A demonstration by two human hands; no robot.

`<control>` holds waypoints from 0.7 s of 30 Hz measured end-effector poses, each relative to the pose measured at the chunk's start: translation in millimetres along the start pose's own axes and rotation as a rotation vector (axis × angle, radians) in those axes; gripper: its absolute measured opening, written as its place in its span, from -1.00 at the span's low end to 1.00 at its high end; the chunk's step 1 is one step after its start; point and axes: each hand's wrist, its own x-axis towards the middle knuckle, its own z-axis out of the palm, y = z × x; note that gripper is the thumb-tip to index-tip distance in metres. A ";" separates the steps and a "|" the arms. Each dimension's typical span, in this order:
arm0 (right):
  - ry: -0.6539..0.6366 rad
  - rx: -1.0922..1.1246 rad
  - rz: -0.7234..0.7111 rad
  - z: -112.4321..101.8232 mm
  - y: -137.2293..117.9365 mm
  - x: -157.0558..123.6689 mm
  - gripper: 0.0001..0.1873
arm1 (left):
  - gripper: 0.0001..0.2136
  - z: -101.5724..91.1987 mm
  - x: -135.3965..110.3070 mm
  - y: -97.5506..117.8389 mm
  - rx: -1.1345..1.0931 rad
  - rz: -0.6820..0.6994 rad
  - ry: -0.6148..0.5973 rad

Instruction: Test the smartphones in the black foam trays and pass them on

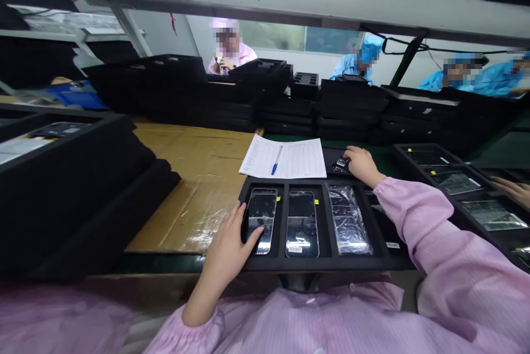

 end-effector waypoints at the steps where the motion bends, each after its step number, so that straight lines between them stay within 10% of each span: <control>1: -0.002 0.000 0.004 0.8 -0.7 -0.8 -0.60 | -0.31 -0.1 0.0 0.1 0.000 0.004 0.003; 9: -0.068 0.050 -0.003 -29.9 0.2 -9.6 -0.53 | -0.35 -3.3 0.4 1.1 -0.028 0.013 0.002; 14: 0.090 0.168 -0.084 -82.5 36.0 -89.9 -0.43 | -0.36 -7.8 -0.8 -0.5 -0.194 -0.048 -0.005; 21: 0.179 0.351 0.622 -22.1 103.6 -247.7 -0.30 | -0.35 -19.4 1.0 -8.1 -0.691 -0.134 -0.031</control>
